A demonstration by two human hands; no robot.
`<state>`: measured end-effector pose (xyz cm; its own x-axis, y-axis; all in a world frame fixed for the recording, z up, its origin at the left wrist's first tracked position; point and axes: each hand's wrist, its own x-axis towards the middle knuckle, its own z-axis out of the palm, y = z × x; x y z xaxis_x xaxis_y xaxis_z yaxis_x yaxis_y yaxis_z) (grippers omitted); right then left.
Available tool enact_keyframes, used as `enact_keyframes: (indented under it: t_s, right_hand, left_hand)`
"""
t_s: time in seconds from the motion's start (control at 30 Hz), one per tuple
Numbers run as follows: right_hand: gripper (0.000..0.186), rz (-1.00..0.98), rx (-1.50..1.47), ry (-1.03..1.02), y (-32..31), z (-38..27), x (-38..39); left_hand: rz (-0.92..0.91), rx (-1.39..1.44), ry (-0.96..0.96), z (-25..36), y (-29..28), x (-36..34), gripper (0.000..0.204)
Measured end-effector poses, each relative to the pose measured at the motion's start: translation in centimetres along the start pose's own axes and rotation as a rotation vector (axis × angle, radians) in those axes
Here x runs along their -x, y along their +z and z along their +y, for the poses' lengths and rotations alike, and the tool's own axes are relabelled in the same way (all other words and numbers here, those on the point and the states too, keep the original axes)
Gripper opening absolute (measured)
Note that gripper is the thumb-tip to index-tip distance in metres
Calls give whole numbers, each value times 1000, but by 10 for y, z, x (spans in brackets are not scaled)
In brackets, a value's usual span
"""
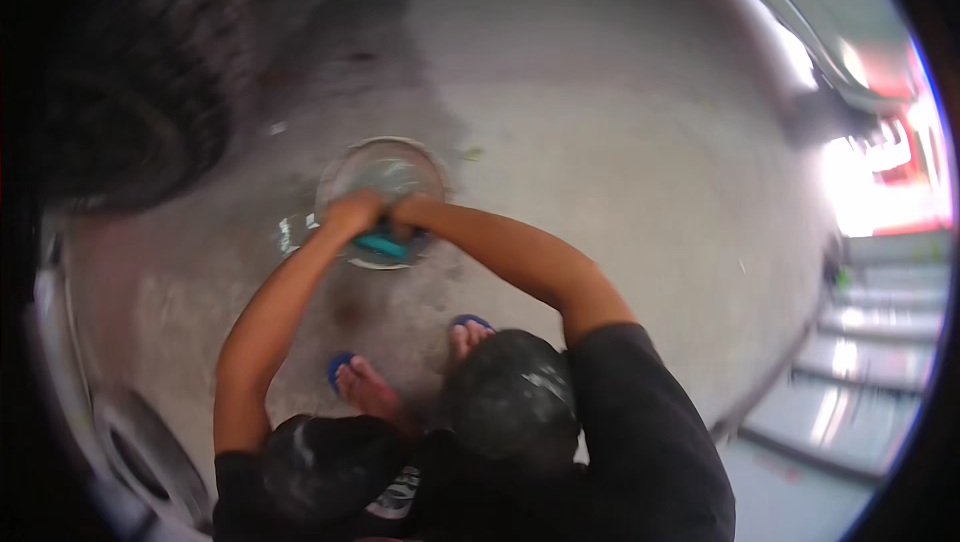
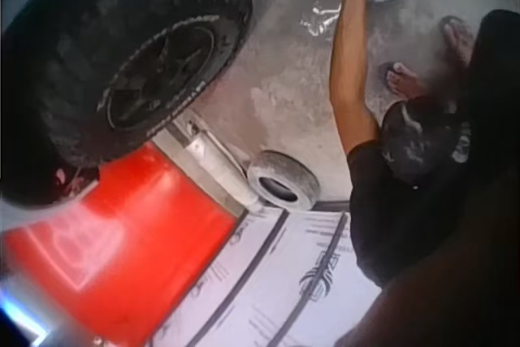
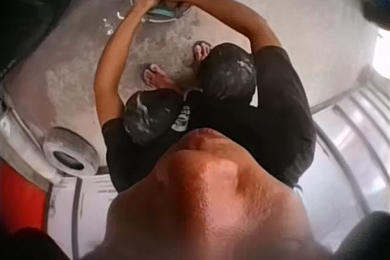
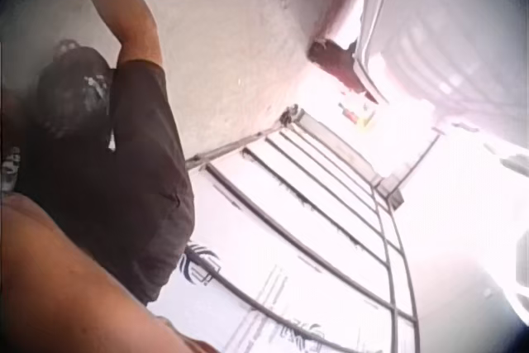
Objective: Sanding the fender of a white car using a sanding block and water for body preparation.
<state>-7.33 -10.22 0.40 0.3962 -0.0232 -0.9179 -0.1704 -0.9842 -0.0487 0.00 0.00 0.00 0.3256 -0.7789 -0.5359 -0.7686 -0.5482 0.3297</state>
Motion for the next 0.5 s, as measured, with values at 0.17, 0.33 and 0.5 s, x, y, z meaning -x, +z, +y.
enact_keyframes:
  t_s: [0.17, 0.33, 0.5]
  right_hand:
    - [31, 404, -93, -73, 15, 14, 12]
    - [36, 743, -620, -242, -26, 11, 158]
    - [30, 350, -1802, -313, -112, -41, 321]
  left_hand:
    - [80, 24, 82, 11, -18, 16, 22]
    - [218, 390, 77, 41, -107, 109, 35]
    - [356, 1359, -405, 55, -208, 236, 38]
